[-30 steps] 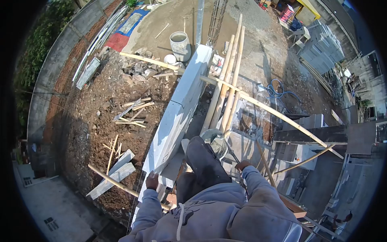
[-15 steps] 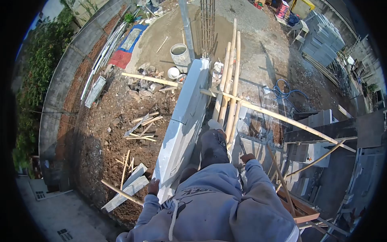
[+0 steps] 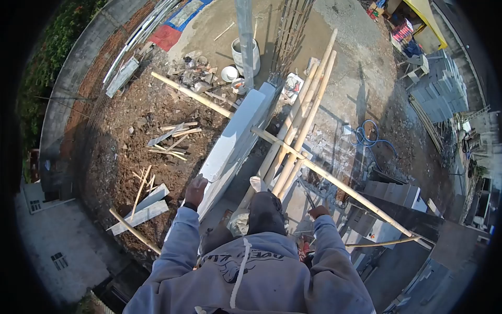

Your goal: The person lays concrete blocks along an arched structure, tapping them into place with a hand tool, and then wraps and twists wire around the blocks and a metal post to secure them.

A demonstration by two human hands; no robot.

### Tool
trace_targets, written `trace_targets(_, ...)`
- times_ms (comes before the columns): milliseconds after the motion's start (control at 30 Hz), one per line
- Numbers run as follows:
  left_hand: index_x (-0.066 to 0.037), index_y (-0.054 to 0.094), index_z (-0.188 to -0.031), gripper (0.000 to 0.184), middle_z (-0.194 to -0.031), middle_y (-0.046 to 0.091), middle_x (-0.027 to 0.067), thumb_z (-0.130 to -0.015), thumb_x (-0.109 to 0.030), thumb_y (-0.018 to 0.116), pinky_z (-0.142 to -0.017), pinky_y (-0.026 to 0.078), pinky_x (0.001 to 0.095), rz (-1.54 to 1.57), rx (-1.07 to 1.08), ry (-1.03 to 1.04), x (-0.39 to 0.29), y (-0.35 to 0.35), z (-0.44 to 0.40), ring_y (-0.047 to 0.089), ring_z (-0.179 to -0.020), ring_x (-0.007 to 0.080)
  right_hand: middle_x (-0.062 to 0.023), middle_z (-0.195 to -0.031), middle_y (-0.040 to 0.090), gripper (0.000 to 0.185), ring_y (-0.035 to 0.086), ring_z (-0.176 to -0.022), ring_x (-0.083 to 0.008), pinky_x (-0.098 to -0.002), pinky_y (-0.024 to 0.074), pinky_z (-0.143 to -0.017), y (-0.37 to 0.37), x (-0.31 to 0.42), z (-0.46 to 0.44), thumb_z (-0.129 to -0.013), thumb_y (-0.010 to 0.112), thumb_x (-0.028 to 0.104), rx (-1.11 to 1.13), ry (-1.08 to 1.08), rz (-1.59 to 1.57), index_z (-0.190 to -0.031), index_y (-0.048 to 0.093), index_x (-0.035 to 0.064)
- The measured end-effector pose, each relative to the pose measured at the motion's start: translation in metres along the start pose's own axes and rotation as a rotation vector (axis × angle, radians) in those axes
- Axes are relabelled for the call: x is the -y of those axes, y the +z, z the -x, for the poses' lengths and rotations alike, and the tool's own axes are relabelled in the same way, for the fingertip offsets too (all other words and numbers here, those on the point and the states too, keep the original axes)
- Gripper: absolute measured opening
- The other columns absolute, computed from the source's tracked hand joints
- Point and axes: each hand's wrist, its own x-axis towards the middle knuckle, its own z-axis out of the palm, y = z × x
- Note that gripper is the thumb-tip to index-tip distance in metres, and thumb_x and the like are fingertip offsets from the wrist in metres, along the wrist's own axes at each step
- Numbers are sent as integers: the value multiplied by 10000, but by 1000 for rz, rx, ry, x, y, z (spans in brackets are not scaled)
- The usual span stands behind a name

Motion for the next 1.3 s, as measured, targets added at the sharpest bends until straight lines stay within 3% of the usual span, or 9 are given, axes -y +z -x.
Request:
trace_targets(100, 24, 525, -1220, 557, -1181, 580, 216, -864, -405, 530, -938, 428, 353, 373, 63, -447, -37, 3, -26, 571, -1080, 326, -176, -878, 682, 347, 677, -695, -286, -382, 564, -597, -54, 5, -32, -850, 620, 249, -41, -116, 122, -990, 631, -68)
trace_targets(300, -34, 537, -1239, 605, -1151, 599, 211, -820, -469, 520, -952, 431, 398, 357, 49, -725, -24, 36, -21, 573, -1087, 330, -163, -653, 623, 327, 622, -560, -281, -421, 509, -490, -156, 36, -40, -801, 636, 328, -146, 2, -75, -784, 648, 2)
trace_targets(400, -21, 560, -1207, 574, -1126, 613, 196, -814, -439, 519, -940, 436, 389, 335, -21, -857, -27, 69, -12, 580, -1066, 331, -294, -1102, 566, 524, 624, -848, -434, -541, 519, -712, -195, 67, -15, -838, 606, 331, 1, 150, -78, -1200, 479, -26)
trace_targets(467, -28, 561, -1215, 569, -1222, 562, 188, -812, -426, 507, -986, 400, 375, 373, -46, -928, -44, 78, -20, 532, -1141, 328, -306, -1195, 518, 590, 571, -969, -496, -563, 498, -777, -212, 83, -7, -861, 554, 365, 56, 250, -139, -1292, 395, -5)
trace_targets(500, -28, 557, -1220, 567, -1239, 553, 182, -813, -420, 505, -1000, 388, 374, 414, -59, -960, -46, 92, -24, 518, -1160, 326, -253, -969, 618, 489, 634, -694, -400, -517, 521, -579, -214, 73, -25, -812, 626, 312, -75, 237, -82, -1086, 506, -75)
trace_targets(733, -31, 497, -1269, 545, -1196, 570, 212, -864, -395, 513, -968, 413, 390, 607, -182, -1174, -77, 167, -77, 537, -1125, 335, -231, -924, 656, 551, 654, -834, -360, -471, 521, -758, -292, 220, 31, -741, 682, 373, -182, -161, 974, -1053, 567, -67)
trace_targets(833, -54, 486, -1290, 559, -1294, 511, 175, -839, -379, 541, -1046, 341, 355, 846, -160, -1275, -90, 159, -87, 468, -1217, 301, -232, -932, 656, 515, 638, -899, -370, -446, 501, -802, -323, 252, -35, -703, 714, 361, -243, -376, 1200, -1005, 584, -36)
trace_targets(1100, -52, 507, -1261, 522, -1122, 590, 246, -846, -368, 538, -938, 432, 413, 892, -416, -1447, -127, 202, -40, 566, -1061, 362, -221, -904, 653, 468, 631, -883, -384, -454, 483, -780, -241, 412, -23, -669, 725, 350, -403, -758, 1412, -951, 568, 11)
trace_targets(1300, -48, 571, -1167, 421, -1005, 642, 205, -833, -304, 560, -854, 478, 409, 802, -722, -1742, -185, 268, 17, 611, -950, 361, -248, -931, 637, 549, 614, -870, -413, -479, 480, -741, -66, 511, -18, -716, 713, 327, -218, -1421, 1556, -1107, 492, 11)
